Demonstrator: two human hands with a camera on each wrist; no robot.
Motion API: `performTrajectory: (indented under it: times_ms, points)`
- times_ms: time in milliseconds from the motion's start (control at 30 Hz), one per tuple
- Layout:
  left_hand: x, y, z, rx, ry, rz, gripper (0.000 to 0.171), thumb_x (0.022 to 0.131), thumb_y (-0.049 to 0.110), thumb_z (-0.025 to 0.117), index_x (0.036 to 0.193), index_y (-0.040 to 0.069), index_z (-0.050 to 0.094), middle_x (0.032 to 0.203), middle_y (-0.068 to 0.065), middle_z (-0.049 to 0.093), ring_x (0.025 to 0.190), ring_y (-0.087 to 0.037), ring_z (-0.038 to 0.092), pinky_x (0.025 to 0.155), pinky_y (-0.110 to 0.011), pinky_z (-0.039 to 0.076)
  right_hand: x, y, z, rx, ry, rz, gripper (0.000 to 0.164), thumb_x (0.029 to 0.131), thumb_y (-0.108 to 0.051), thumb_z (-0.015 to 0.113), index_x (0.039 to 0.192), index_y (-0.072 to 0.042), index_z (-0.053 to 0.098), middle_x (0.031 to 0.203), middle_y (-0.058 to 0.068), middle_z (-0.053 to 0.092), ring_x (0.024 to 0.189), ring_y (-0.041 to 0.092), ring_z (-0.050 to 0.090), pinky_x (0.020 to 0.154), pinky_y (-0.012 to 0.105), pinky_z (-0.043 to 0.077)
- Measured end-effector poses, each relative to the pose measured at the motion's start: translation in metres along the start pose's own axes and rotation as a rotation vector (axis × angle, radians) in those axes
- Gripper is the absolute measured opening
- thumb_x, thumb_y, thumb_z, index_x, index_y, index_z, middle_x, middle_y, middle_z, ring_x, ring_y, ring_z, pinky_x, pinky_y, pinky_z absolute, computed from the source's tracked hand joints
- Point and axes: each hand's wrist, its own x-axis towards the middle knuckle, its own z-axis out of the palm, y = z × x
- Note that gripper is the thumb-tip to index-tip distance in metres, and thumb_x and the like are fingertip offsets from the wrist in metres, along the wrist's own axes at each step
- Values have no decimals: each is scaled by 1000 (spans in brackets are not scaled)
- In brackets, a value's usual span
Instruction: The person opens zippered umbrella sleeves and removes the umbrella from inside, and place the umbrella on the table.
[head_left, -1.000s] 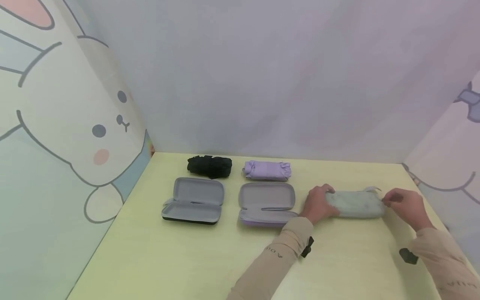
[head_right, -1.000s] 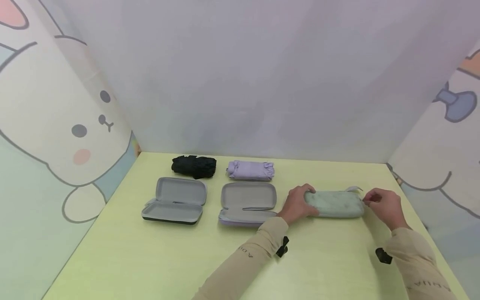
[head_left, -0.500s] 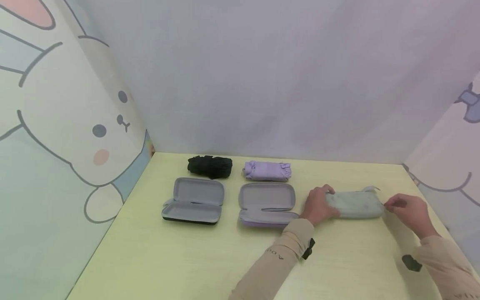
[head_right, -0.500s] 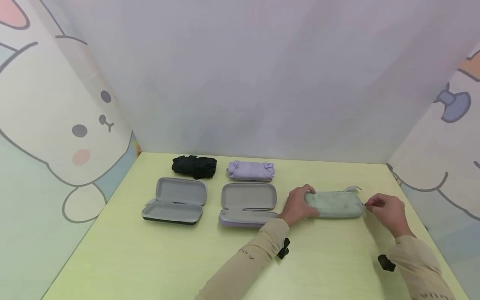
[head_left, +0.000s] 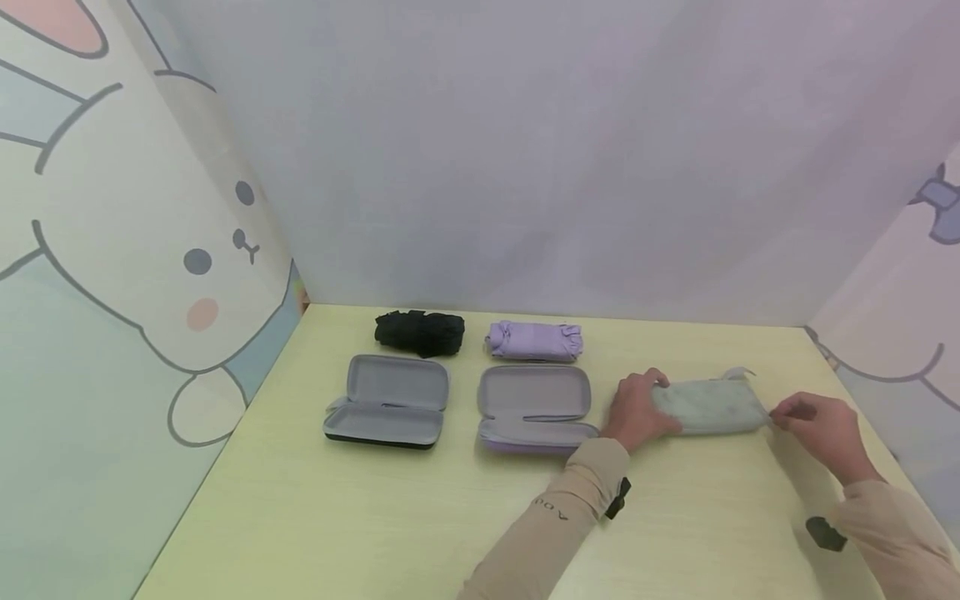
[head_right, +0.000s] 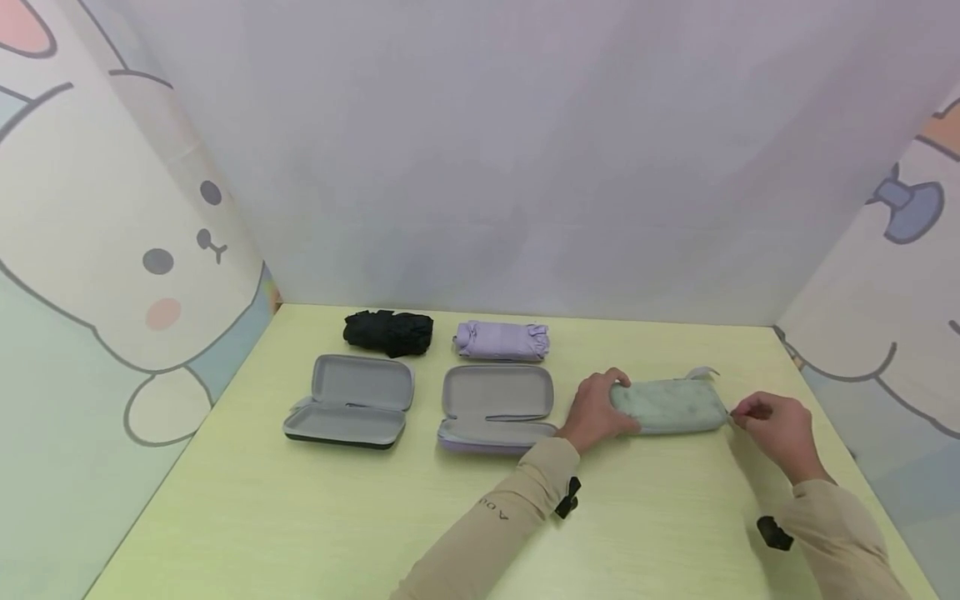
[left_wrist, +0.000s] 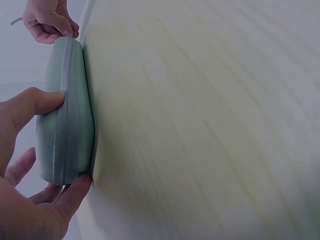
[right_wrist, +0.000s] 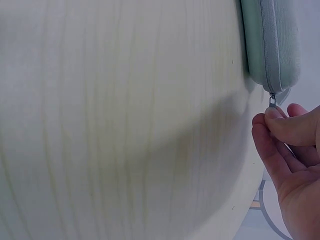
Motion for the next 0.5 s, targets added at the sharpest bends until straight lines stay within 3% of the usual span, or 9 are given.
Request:
performTrajectory:
  times_ms: [167, 500]
  points:
    - [0, 0, 1, 23, 7, 3, 56, 54, 21, 87, 104, 24, 63, 94, 8, 57, 84, -4, 49, 69, -12, 37, -2, 0, 1, -24, -4, 24, 8, 75, -2, 74, 77, -1, 67, 70, 2, 68, 61, -12, 49, 51, 18, 42]
    - [-2, 2, 0, 54, 36, -3, 54, 54, 23, 87, 102, 24, 64, 93, 7, 59, 84, -7, 50, 66, -14, 37, -8, -6, 1, -36, -22, 54, 7, 74, 0, 73, 79, -1, 68, 74, 9, 69, 61, -13, 49, 51, 18, 42]
